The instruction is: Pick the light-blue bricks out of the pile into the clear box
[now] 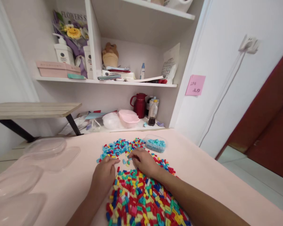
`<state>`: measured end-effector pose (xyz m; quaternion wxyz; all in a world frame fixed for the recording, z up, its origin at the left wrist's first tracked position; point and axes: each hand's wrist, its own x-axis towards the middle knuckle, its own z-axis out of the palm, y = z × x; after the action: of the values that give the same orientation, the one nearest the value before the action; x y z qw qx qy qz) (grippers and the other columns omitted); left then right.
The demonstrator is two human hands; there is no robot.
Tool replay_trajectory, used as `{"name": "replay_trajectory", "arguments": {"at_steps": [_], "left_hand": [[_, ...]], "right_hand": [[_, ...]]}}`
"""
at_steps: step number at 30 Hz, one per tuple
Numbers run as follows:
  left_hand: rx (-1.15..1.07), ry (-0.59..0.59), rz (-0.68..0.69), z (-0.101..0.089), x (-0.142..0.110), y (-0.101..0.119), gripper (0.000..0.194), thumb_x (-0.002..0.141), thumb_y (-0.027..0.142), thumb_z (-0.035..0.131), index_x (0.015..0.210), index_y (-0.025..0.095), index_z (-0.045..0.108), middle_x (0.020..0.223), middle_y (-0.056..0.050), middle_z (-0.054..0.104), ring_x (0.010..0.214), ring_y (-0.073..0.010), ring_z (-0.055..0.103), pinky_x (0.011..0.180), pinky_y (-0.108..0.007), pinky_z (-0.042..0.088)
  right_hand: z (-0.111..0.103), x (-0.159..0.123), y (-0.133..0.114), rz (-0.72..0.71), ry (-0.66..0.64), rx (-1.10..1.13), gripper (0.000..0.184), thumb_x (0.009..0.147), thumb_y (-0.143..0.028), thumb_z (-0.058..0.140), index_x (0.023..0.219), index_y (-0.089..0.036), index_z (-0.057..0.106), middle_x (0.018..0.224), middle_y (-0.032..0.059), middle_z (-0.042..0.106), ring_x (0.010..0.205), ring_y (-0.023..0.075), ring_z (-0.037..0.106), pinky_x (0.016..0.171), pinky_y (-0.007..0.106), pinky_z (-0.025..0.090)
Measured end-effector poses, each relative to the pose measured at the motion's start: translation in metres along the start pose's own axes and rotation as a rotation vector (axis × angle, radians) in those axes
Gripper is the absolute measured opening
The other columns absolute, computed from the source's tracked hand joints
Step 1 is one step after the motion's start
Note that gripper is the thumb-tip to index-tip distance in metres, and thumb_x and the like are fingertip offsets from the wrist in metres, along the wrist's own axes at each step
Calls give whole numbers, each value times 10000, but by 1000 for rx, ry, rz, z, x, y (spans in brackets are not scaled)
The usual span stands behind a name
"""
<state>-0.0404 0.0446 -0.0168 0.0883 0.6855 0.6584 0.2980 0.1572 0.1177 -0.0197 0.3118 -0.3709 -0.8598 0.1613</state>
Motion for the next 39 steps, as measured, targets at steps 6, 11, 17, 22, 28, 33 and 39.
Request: {"name": "replay_trajectory", "arguments": {"at_steps": [6,11,17,22,28,33,39], "left_hand": [[14,-2,-7,1,0,-1,425,858,74,357,1017,207,728,1035,-60,665,980,-176,623,876,-312,468],[1,3,2,0,-1,-1,415,852,88,368,1006,214,731,1015,-55,674,975,-181,625,877,-322,469],[-20,-14,13,1,-1,-2,435,847,73,359,1034,219,723,1037,-52,676,988,-174,623,878,-314,467],[-10,-39,30,0,-1,-1,433,847,70,362,1017,218,731,1036,-55,676,991,-176,621,891,-315,462],[-13,-19,45,0,-1,-1,424,841,69,369,981,228,736,1032,-45,682,988,-172,625,888,-308,464],[-12,-13,40,0,-2,0,419,836,68,372,953,230,740,1021,-47,685,982,-175,632,882,-311,470],[-35,-16,24,0,-1,0,417,846,76,363,952,223,739,1015,-45,683,972,-171,634,880,-312,470]], "right_hand": [[0,0,1,16,-36,8,240,798,-91,572,950,-213,711,948,53,667,929,193,594,828,290,442],[2,2,4,36,-30,58,170,783,-93,613,850,-214,712,897,34,679,905,189,593,813,283,433],[-1,2,-1,70,-19,95,112,782,-94,613,786,-197,656,817,17,653,835,176,574,763,270,415],[-9,-1,-13,23,24,200,124,824,-96,578,847,-209,622,791,-14,619,781,151,559,729,250,403],[-13,-2,-21,-53,-13,196,169,871,-87,519,874,-215,629,858,-2,662,838,158,576,781,265,405],[-8,-3,-15,-33,-10,243,152,896,-121,501,906,-222,614,829,-9,683,823,163,594,773,274,418],[-17,3,-9,-56,52,193,136,898,-175,513,899,-227,638,863,7,693,851,182,603,799,308,427]]}}
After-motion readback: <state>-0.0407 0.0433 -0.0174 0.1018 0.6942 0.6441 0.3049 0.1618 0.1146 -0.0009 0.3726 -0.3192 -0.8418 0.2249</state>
